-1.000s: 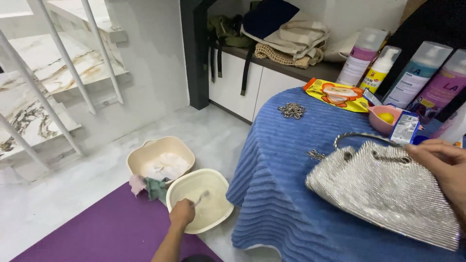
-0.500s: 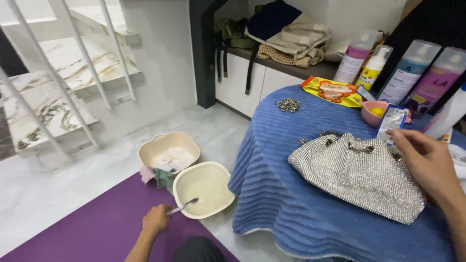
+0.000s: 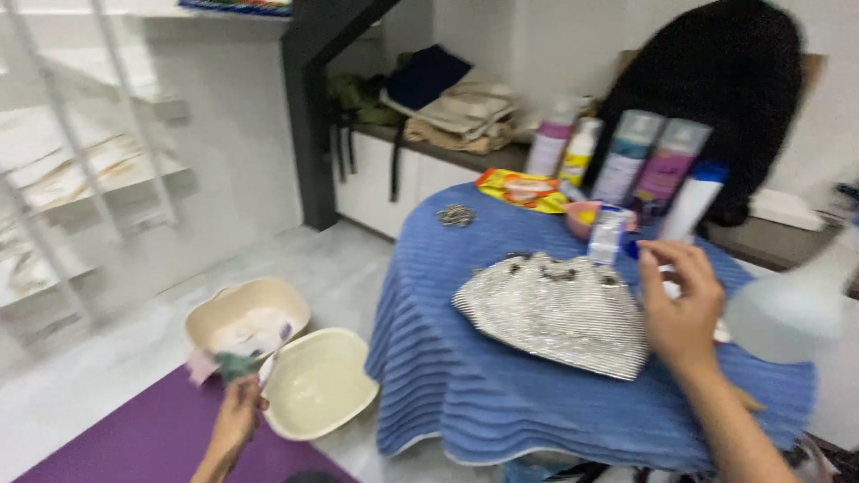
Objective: The person is polishing a silver mesh bag by applying a cleaning agent and scrubbing it with a small brush.
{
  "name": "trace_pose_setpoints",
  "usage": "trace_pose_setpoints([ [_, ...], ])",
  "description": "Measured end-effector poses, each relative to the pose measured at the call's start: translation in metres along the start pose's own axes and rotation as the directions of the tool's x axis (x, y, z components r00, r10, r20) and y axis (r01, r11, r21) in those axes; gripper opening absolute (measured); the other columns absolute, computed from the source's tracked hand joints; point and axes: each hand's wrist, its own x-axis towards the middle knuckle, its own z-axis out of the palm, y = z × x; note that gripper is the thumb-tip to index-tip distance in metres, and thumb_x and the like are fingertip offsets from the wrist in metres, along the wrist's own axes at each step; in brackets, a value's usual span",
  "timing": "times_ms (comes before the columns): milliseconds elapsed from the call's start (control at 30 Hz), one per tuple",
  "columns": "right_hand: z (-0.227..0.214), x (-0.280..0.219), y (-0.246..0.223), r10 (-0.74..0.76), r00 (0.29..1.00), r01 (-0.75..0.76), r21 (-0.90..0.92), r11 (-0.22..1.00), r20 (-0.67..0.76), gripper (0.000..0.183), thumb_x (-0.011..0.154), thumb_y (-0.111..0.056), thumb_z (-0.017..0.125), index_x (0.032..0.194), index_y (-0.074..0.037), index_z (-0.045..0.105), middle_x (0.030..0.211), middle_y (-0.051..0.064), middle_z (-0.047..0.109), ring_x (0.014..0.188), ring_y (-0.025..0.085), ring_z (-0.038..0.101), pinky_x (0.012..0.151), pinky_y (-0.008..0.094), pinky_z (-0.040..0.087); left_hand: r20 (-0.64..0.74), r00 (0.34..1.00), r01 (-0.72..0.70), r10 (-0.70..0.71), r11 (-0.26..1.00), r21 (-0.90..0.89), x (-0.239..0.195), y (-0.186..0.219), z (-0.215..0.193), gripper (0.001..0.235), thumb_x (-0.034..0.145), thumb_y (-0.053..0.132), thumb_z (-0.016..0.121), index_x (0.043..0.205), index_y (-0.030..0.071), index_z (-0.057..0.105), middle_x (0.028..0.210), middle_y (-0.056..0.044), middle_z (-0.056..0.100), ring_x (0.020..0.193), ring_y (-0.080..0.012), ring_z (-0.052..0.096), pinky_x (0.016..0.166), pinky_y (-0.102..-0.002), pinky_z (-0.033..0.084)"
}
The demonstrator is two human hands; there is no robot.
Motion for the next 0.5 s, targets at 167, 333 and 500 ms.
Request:
trace_pose_setpoints([
  [167,-0.012,-0.011,-0.048,0.329,0.943,-0.311,0.243,0.919,-0.038,0.018,0.106,-0.019,0.064,0.109,-0.005,0.075,0.095,0.0,0.071,0.088,0.006,0.059,0.082,0.022,0.048,0.113,0.992,0.032,0.046,0.795,-0.606,-0.083,0.237,0.037,0.016,0.109,0.024,0.051,0.107,0.008,0.052,0.095,-0.032,0.069,0.053,-0.0118,0.022,0.046,-0.027,0.013],
  [333,-0.008,0.005,-0.121,0.464,0.78,-0.593,0.258,0.763,0.419,0.044,0.091,-0.032,0.059,0.124,-0.009,0.076,0.11,0.01,0.085,0.081,0.015,0.072,0.069,0.028,0.059,0.591,0.734,0.126,0.335,0.787,-0.603,-0.168,0.403,0.122,0.016,0.098,0.024,0.063,0.113,0.017,0.06,0.089,-0.01,0.069,0.048,-0.0075,0.032,0.038,-0.019,0.017],
  [500,-0.01,0.016,-0.105,0.605,0.689,-0.724,0.411,0.554,0.398,0.034,0.102,-0.029,0.061,0.086,0.0,0.069,0.071,0.01,0.057,0.07,0.02,0.058,0.072,0.039,0.059,0.665,0.507,-0.09,0.548,0.801,-0.592,-0.212,0.459,0.212,0.022,0.103,0.018,0.055,0.123,0.011,0.058,0.093,-0.011,0.066,0.055,-0.0112,0.054,0.037,-0.022,0.044],
])
